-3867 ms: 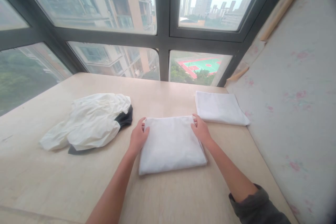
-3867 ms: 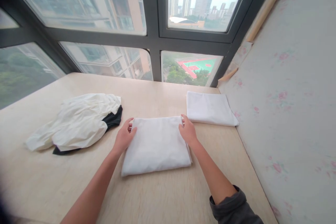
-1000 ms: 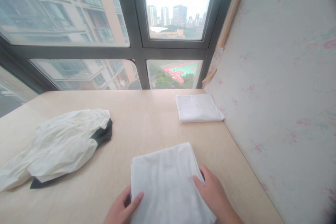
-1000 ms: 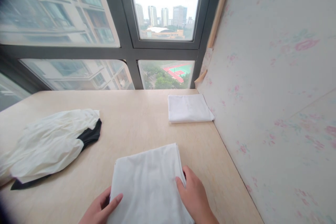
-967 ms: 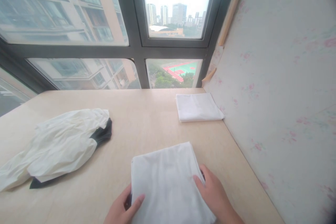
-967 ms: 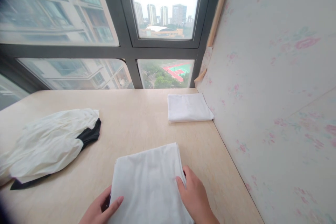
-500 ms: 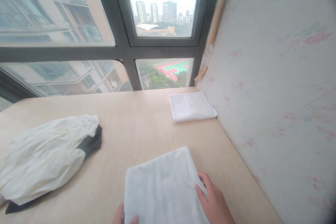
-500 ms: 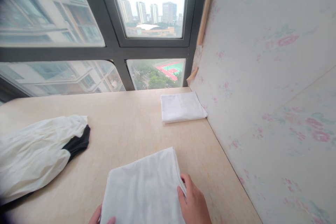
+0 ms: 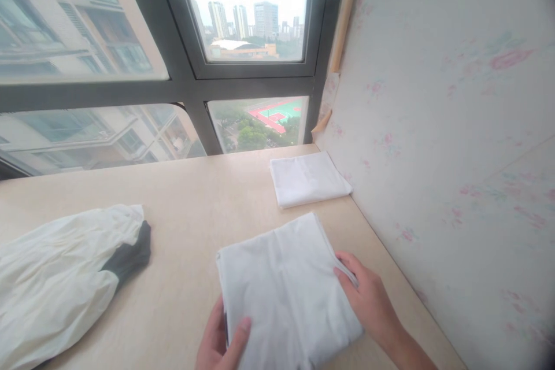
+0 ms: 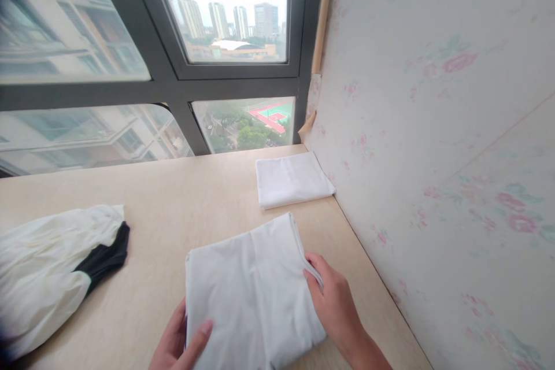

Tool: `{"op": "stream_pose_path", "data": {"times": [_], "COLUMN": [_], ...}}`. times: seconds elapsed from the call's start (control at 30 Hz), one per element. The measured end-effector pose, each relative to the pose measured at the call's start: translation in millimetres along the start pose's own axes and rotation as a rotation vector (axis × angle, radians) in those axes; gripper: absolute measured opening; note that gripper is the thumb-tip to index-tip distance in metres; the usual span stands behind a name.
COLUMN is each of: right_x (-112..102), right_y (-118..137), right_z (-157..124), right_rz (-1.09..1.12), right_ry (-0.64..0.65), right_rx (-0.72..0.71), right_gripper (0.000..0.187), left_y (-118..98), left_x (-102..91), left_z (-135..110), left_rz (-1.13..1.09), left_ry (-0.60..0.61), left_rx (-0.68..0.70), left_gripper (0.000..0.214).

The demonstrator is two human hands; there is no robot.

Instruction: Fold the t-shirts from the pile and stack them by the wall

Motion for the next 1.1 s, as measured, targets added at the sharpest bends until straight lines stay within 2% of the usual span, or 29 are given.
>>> {"op": "stream_pose_path", "data": {"times": [0.13,0.2,0.27,0.33,0.4,0.47,0.53,0.6,0.67,0.83,1.0,1.1], "right_x": [-34,-53,-70,-82,-87,-82,-69,-54,-43,-33,-19,-5], "right_y": [20,31,43,52,55,47,30,11,-6,-24,-36,-55], "right_z": [65,107,152,195,233,261,275,278,272,265,288,301], "right_rz": [-0.08,-0.145,-0.221,-0.312,-0.436,-0.613,-0.799,-0.909,-0.934,-0.944,-0.772,-0.648], "right_ry": [-0.181,-0.266,-0.324,-0.357,-0.354,-0.288,-0.166,-0.057,-0.014,-0.028,-0.06,-0.055], "right_rx": [-0.128,-0.194,-0.252,-0.287,-0.256,-0.146,-0.016,0.061,0.076,0.008,-0.321,-0.28], "right_gripper": [0.034,0.034,0.033,0.034,0.035,0.037,0.037,0.035,0.035,0.04,0.042,0.047], "left_y": [-69,-108,-143,-171,-186,-186,-174,-159,-147,-135,-128,-124], "left_x": [36.5,57.3,77.3,96.2,113.5,128.4,140.0,146.9,149.5,151.0,153.3,154.0], "left_z": [51,85,122,157,189,213,229,239,244,246,246,246], "left_rz": [-0.113,-0.145,-0.15,-0.122,-0.034,0.067,0.146,0.207,0.26,0.329,0.367,0.371], "left_ry": [0.077,0.134,0.134,0.123,0.101,0.103,0.141,0.174,0.181,0.157,0.076,0.052], "left_rx": [0.213,0.355,0.461,0.5,0.48,0.432,0.388,0.371,0.379,0.451,0.514,0.535], "left_gripper": [0.071,0.067,0.07,0.08,0.084,0.085,0.082,0.079,0.079,0.077,0.072,0.065]}}
Point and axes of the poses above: each hand's wrist, its own z-axis towards the middle knuckle, its own x-axis out of the palm, y = z × x, the point moved 2 cm from there along z, towards the middle knuckle, and after that the axes turned 10 degrees about z, right-handed, at the moved point
